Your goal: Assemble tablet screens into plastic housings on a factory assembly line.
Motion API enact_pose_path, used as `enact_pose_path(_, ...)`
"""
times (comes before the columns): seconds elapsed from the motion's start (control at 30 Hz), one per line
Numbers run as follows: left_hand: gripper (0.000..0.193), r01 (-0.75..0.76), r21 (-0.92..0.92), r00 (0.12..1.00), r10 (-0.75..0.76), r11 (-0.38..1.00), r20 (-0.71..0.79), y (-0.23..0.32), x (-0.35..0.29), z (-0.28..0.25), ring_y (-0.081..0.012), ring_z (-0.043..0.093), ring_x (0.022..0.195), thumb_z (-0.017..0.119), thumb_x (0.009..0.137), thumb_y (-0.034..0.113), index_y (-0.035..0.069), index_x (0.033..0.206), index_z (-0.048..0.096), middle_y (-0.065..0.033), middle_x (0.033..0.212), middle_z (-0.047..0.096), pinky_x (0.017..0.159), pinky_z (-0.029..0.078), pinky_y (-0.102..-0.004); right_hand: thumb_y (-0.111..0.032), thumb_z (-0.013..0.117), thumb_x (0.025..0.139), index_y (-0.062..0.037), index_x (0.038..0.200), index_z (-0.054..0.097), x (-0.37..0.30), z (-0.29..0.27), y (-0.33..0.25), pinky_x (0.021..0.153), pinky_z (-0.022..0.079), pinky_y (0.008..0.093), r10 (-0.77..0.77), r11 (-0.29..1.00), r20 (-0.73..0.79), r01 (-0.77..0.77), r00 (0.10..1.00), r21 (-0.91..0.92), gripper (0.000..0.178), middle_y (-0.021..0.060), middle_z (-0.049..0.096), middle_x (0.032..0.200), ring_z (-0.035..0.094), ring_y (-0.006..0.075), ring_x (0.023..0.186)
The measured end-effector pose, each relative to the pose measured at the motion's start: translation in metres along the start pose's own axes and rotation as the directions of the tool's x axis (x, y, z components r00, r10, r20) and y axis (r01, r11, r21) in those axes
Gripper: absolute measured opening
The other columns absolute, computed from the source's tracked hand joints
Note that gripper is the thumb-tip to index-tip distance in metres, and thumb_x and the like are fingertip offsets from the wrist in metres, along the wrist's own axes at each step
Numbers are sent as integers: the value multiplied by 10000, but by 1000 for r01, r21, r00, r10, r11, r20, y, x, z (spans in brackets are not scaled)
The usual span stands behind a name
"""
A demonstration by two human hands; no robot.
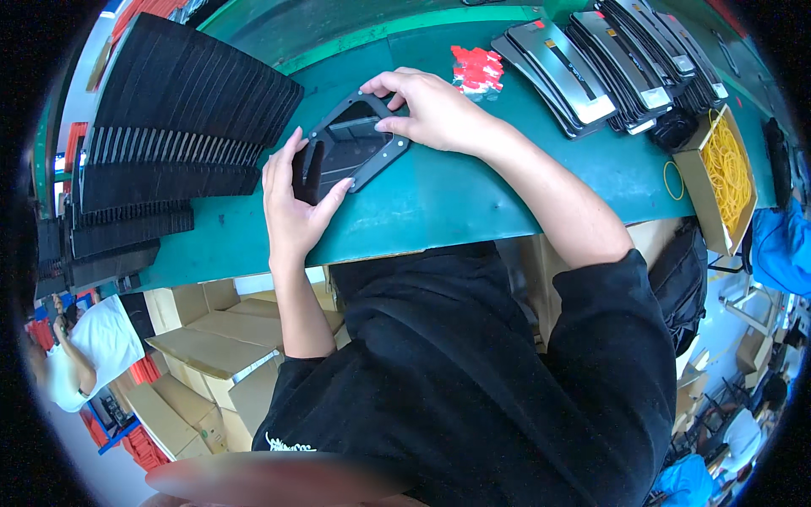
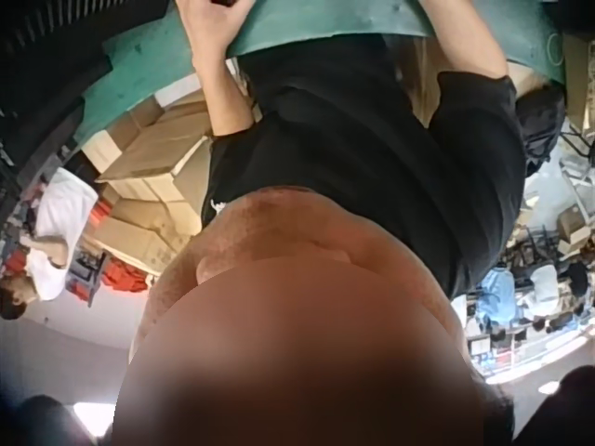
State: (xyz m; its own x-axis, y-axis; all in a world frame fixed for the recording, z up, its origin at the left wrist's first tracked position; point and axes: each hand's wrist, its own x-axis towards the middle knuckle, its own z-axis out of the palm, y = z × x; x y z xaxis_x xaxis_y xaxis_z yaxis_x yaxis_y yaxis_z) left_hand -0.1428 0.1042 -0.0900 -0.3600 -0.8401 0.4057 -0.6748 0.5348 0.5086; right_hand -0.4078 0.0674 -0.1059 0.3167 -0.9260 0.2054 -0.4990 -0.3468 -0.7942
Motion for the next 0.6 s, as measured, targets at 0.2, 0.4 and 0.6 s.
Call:
enact_pose_path(0.2,888,-9,10,1000,9,1000,-25,0,0,1,-359,570,1211,933,681,260,45,1442,531,-158,1275,629,1125,372,-546,-102,779,893,-100,1370,608,1,-1,1,775,563,302,13,1000,18,-13,1000,-1,507,89,633,1283,656,182,1024)
enact_pose_path(0.4,882,13,-27,1000,-13,1000,-14,0,2,-1,-361,575,1232,932,677,260,60,1439,536,-154,1283,632,1152,342,-585,-97,778,894,-105,1371,614,1,-2,-1,758,553,290,17,1000,21,-17,1000,7,504,83,632,1277,640,172,995)
enact_pose_path(0.6,868,5,-37,999,-6,999,-39,0,3,-4,-366,576,1243,925,689,252,54,1441,541,-174,1322,618,1143,356,-570,-102,767,902,-94,1373,615,2,-3,-3,770,561,295,18,1000,56,-18,998,2,495,84,615,1285,640,173,994)
